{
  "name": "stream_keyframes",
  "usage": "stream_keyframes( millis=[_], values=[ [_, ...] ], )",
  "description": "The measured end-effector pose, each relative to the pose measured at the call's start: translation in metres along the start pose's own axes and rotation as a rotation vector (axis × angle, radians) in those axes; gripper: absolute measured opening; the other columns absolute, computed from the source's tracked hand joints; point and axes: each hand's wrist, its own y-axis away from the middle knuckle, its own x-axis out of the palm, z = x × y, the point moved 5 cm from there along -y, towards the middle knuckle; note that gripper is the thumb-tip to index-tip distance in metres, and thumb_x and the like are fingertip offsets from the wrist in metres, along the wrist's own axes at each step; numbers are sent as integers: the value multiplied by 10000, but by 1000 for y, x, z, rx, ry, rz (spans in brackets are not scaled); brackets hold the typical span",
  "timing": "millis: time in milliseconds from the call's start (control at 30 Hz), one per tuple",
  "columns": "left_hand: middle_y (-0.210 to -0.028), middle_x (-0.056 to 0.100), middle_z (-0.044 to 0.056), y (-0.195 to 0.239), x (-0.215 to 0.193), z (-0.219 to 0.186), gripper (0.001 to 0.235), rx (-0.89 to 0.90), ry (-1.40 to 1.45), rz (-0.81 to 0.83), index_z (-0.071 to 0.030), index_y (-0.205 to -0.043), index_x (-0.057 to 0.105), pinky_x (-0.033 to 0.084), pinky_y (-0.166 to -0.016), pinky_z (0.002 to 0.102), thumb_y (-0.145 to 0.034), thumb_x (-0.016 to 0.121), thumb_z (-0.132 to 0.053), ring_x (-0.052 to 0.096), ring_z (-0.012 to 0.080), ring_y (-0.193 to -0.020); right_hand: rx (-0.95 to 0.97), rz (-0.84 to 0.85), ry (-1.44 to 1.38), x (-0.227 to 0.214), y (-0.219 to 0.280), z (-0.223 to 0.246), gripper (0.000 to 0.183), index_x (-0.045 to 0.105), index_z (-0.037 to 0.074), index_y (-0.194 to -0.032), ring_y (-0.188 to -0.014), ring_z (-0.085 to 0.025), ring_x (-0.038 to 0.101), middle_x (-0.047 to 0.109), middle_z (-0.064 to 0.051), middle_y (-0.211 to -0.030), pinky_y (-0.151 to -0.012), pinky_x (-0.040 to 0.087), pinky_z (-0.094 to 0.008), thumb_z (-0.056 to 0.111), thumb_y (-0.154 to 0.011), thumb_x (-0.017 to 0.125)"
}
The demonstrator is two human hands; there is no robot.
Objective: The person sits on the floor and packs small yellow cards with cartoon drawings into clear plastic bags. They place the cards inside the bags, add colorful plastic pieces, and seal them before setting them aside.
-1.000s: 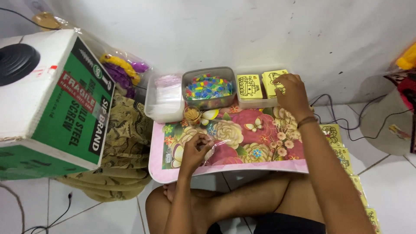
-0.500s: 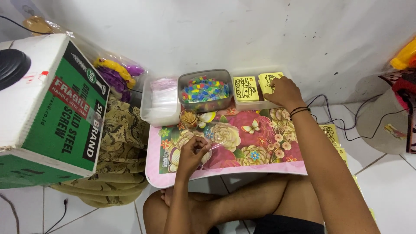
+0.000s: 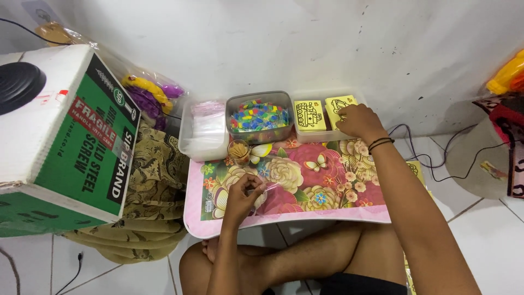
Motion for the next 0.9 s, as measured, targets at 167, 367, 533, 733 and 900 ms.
stream_keyframes(
  millis=[167,367,533,733,900],
  values=[
    [-697,709,99,-1,-1,1,169,9,9,10,-70,-948,693,488,-652,286,-878,804,-178,644,165,-688,-19,-87,-62,-19,3,-2,373,778,163,-1201,-1006,-573,679,742,-311,-1043,-857,570,-619,182,-895,567],
    [-696,708,114,2,-2,-9,162,11,5,11,-65,-940,693,497,-655,302,-876,801,-167,640,180,-677,-191,-485,29,-48,18,-10,252,741,104,-1100,-1001,-481,689,671,-232,-1070,-815,598,-554,16,-943,566],
    [-710,706,120,-1,-2,1,200,14,12,6,-58,-941,690,506,-670,316,-866,824,-188,645,190,-686,-368,-790,-215,-76,75,2,153,683,55,-978,-1148,-444,607,533,-174,-1245,-979,510,-536,-86,-976,624],
    [-721,719,114,-4,-2,11,215,-3,-11,7,-77,-939,696,505,-684,312,-863,835,-224,657,181,-708,-245,-674,-621,-23,97,-3,159,725,66,-1026,-576,-244,585,614,-137,-750,-561,484,-310,-21,-1086,606],
    [-726,715,119,-5,0,12,186,20,10,8,-72,-921,694,513,-702,314,-865,828,-186,670,193,-725,6,-579,-1332,43,110,4,121,730,89,-1008,-673,-84,599,610,-27,-753,-602,476,-211,107,-911,661]
  ],
)
